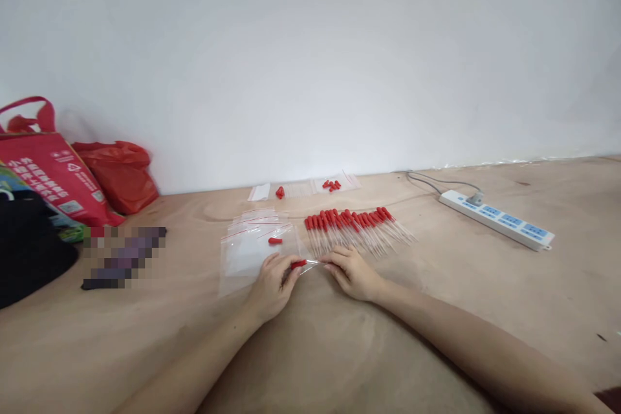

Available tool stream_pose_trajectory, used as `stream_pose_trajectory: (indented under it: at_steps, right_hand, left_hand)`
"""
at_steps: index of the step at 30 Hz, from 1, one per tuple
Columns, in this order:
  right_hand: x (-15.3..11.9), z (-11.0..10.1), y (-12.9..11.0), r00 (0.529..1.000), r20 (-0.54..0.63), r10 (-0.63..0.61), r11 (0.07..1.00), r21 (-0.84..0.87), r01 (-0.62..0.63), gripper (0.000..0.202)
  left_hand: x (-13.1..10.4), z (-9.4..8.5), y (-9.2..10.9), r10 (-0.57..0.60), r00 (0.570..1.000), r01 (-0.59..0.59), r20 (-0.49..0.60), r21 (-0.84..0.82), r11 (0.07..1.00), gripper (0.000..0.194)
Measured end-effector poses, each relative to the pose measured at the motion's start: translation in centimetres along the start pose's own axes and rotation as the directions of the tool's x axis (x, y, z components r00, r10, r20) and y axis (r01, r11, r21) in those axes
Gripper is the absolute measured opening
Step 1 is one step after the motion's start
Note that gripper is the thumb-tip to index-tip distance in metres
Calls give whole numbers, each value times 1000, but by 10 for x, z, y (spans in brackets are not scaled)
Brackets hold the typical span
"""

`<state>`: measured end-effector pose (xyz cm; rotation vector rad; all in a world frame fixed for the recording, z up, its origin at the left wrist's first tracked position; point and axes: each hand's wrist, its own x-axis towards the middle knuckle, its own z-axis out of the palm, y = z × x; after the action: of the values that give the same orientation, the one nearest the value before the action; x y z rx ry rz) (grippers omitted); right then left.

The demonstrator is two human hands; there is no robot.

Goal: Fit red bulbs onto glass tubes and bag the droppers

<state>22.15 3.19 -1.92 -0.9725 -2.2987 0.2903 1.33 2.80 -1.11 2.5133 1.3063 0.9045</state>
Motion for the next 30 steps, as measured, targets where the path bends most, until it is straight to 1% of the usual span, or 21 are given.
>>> stream_pose_trajectory:
  at_steps: [5,7,10,13,18,21,27,30]
  right_hand:
    - [0,3,-3,1000,7,-5,1000,-25,5,20]
    - [0,3,-4,1000,15,-15,1000,-15,15,20]
    - [1,2,-4,998,45,-31,1000,4,31,21]
    - [2,-1,-1,995,84,-53,999,-4,54,22]
    - [4,-5,2,989,114,-91,992,-78,100,22]
    - [4,-4,2,987,116,-107,984,-131,122,23]
    - [2,1,-1,987,96,-131,953,-261,152,20]
    - [2,2,-4,984,111,-137,950,-267,162,19]
  left_hand:
    - [0,1,-3,-50,998,49,-38,-36,998,20]
    - [0,1,-4,-47,998,46,-41,-41,998,20]
    - [0,1,-5,-19,999,17,-37,-42,999,21]
    - [-1,-1,-5,16,1000,-15,3,-35,999,21]
    - [-1,-3,-2,101,991,-101,84,-4,995,22]
    - [0,-4,0,139,984,-141,110,16,990,22]
    - [-2,-3,-1,184,980,-189,73,53,981,21]
    - [-3,-2,-1,217,975,-220,56,59,974,19]
